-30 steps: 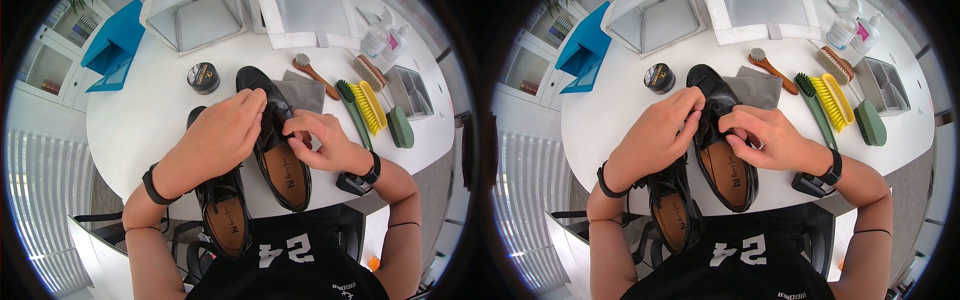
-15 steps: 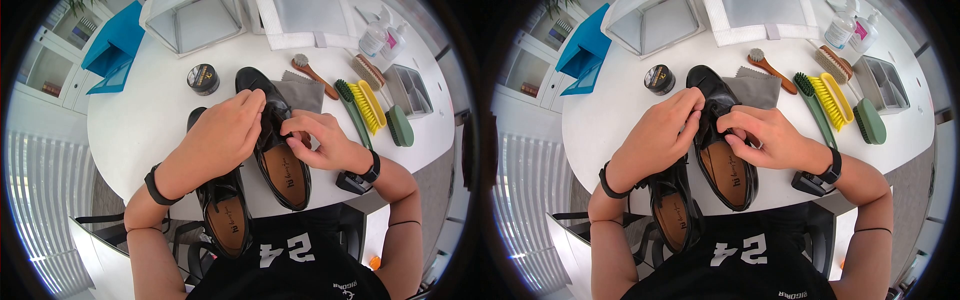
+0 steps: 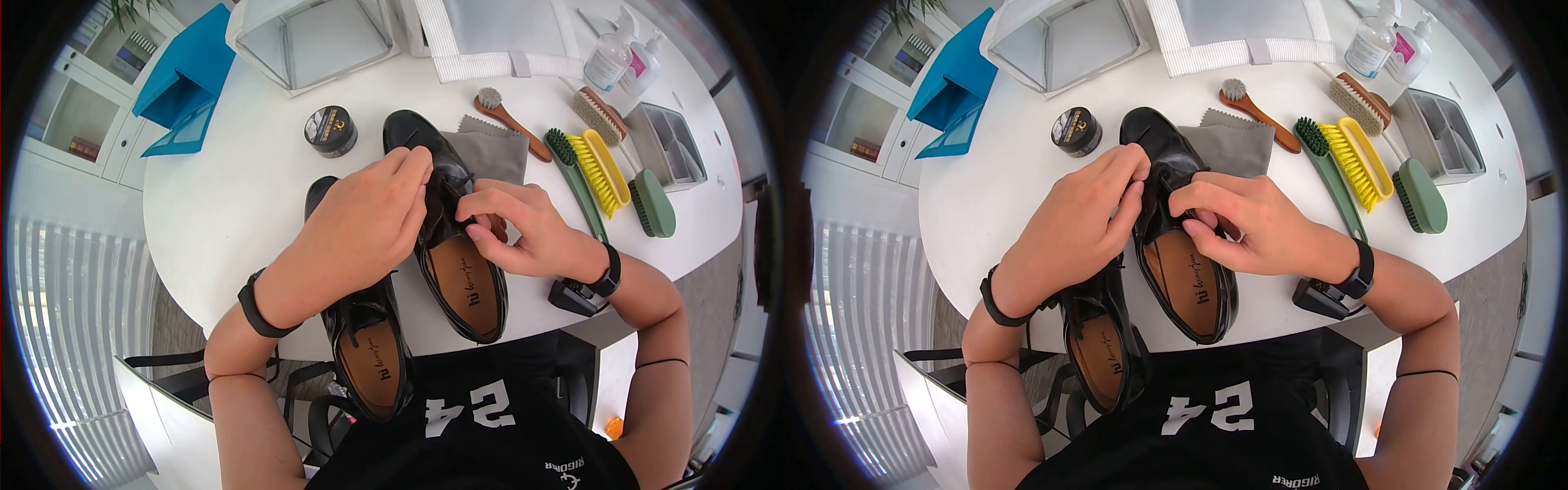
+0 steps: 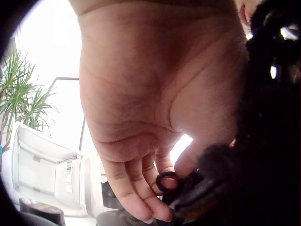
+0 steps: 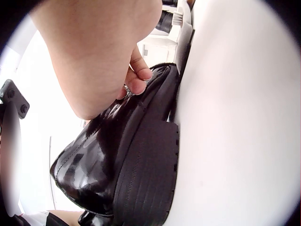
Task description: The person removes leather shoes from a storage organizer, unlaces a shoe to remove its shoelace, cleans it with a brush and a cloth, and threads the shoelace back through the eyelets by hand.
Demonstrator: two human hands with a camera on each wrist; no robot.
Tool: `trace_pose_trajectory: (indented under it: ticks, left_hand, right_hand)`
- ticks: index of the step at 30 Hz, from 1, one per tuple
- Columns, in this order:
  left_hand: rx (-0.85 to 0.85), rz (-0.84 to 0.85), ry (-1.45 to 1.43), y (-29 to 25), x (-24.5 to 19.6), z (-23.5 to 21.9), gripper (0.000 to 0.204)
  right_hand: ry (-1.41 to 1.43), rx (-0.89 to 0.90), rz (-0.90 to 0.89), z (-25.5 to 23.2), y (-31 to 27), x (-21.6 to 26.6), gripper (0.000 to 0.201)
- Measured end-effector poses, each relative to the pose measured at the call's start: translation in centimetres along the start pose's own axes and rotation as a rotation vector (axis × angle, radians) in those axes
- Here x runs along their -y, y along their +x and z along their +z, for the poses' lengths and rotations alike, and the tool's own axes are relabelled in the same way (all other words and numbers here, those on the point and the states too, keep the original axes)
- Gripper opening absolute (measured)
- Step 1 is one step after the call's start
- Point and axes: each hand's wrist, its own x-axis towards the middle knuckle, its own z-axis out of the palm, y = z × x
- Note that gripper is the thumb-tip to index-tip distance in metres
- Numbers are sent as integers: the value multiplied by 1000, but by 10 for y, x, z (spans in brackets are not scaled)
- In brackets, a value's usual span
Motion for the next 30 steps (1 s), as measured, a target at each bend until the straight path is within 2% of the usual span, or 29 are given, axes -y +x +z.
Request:
trace_pose_trajectory:
  ticks: [30]
  left_hand:
    - [-10, -8, 22, -1, -1, 3, 7]
  right_hand:
    - [-4, 14, 11, -1, 0, 0, 22]
